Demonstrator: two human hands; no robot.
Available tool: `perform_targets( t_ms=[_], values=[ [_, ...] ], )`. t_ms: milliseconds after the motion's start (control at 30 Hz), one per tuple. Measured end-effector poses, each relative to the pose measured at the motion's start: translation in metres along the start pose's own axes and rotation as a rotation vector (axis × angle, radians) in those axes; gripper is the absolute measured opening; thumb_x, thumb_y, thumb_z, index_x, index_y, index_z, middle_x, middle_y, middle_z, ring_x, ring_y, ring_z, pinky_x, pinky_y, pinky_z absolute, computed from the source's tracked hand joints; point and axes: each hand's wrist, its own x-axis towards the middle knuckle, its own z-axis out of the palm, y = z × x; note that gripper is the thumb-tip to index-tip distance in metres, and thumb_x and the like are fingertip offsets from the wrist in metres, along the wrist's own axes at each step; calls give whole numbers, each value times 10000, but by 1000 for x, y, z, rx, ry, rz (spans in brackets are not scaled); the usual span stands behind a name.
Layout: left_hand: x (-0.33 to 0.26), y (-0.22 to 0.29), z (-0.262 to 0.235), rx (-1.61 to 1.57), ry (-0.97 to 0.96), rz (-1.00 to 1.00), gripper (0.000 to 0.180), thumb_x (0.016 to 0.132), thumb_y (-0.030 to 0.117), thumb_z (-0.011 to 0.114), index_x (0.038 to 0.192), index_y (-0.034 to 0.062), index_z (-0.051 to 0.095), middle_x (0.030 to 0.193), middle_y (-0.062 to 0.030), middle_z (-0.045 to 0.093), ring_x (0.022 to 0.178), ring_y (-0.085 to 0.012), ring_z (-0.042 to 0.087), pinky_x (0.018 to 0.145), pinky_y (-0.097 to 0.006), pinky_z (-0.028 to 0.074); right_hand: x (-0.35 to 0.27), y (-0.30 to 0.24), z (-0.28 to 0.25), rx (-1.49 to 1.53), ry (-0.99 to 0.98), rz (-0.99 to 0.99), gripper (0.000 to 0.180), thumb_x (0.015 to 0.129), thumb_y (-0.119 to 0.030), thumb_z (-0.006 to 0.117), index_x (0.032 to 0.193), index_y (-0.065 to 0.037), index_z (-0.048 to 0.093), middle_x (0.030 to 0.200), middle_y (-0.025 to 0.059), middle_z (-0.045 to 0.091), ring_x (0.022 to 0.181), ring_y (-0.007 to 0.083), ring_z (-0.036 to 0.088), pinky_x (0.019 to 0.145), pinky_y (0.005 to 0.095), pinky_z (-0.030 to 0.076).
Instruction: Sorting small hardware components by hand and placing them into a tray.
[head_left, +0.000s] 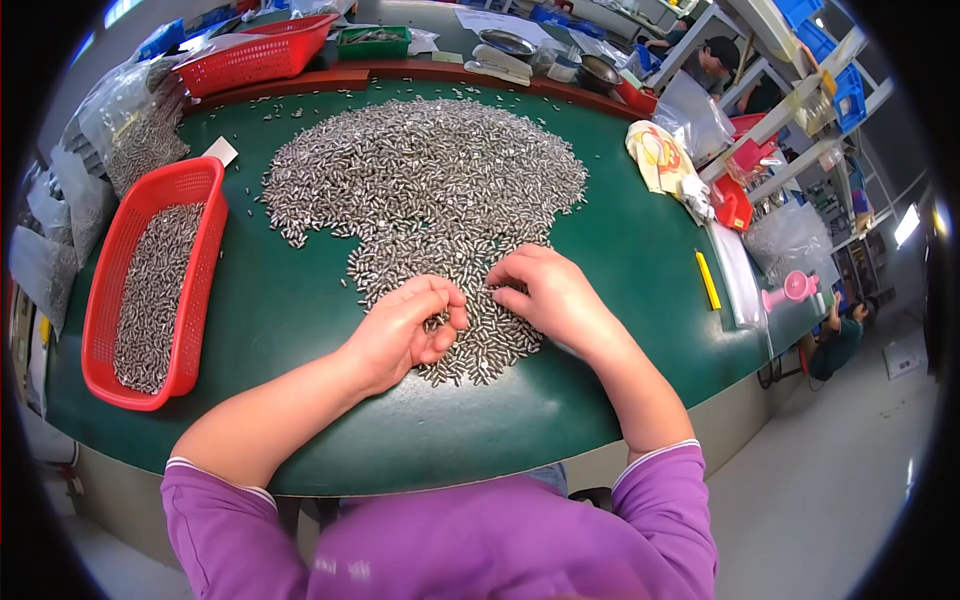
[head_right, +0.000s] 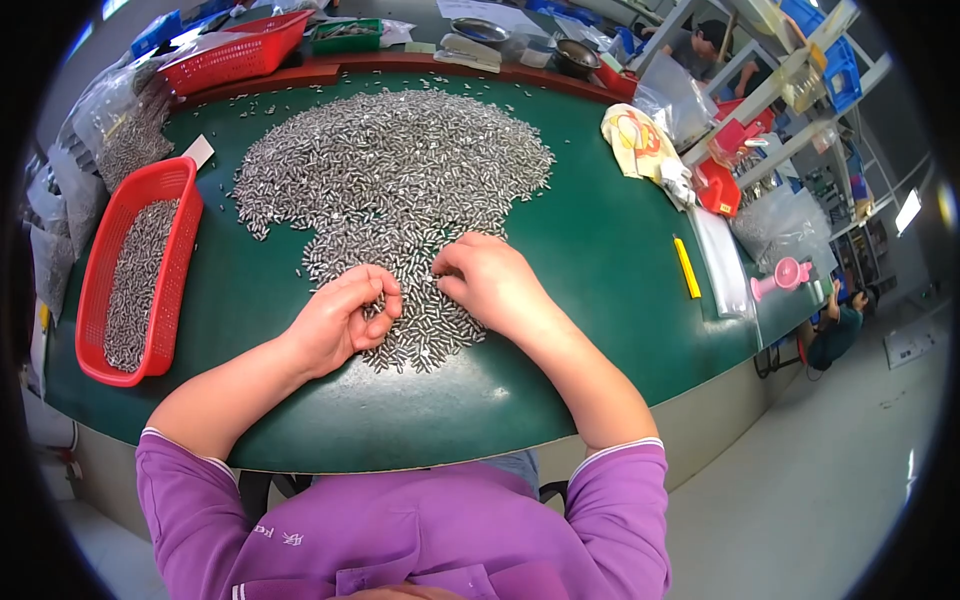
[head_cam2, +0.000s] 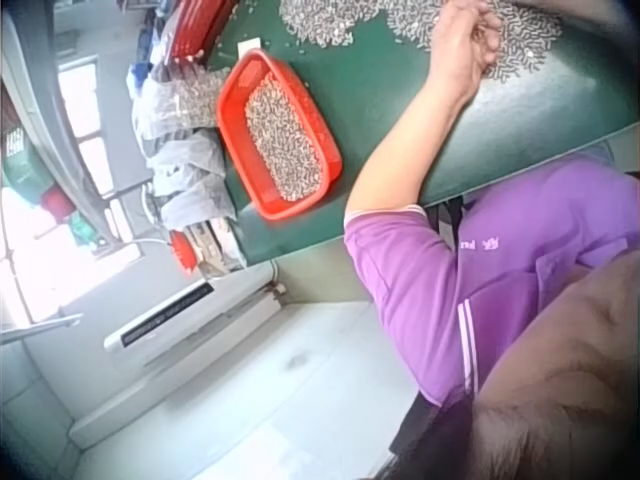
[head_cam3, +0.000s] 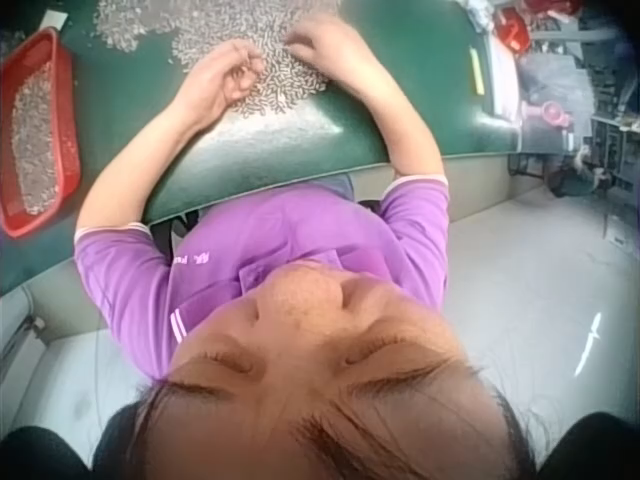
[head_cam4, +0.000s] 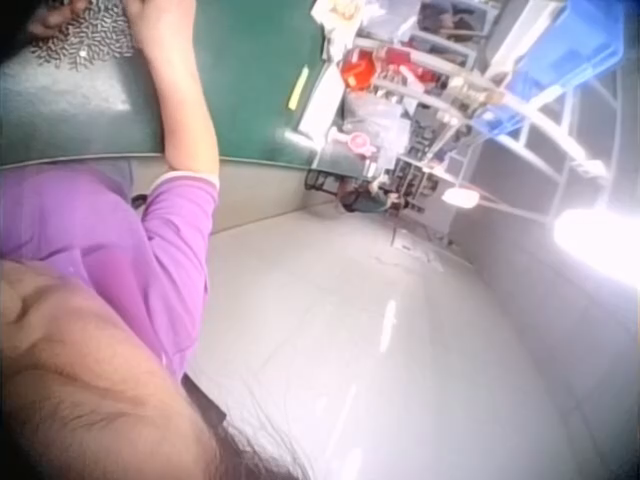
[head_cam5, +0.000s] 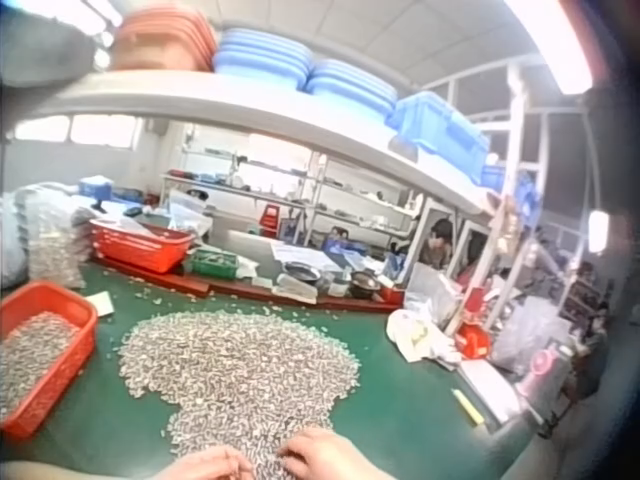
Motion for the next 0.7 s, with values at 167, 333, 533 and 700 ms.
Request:
perform_targets(
  t_ms=[167,333,533,700],
  values=[
    [2,1,1,16,9,-23,154,951,193,464,995,53,509,802,-38,530,596,-100,453,446,-206,328,5,6,14,-24,82,-60,86,780,-120,639,845,-63,640,847,90,609,834,301,592,750,397,480],
    [0,3,0,28,5,-46,138,940,142,510,1044,51,508,813,-28,552,570,-64,455,413,-174,296,6,-12,8,204,201,-114,87,795,-62,660,882,-61,652,863,61,604,787,192,594,715,318,483],
    [1,-1,1,4,-4,-21,179,922,129,567,1072,51,509,822,-20,559,575,-33,451,415,-160,298,-1,-22,10,484,56,-105,132,813,-98,659,942,-100,681,919,48,555,867,150,558,716,277,476],
    [1,-1,-1,38,-4,-4,146,944,161,530,1042,53,516,807,-18,550,570,-41,445,417,-165,290,7,-7,6,28,215,-147,388,815,-87,609,1201,-95,575,1182,133,551,1116,303,526,934,397,432]
  ],
)
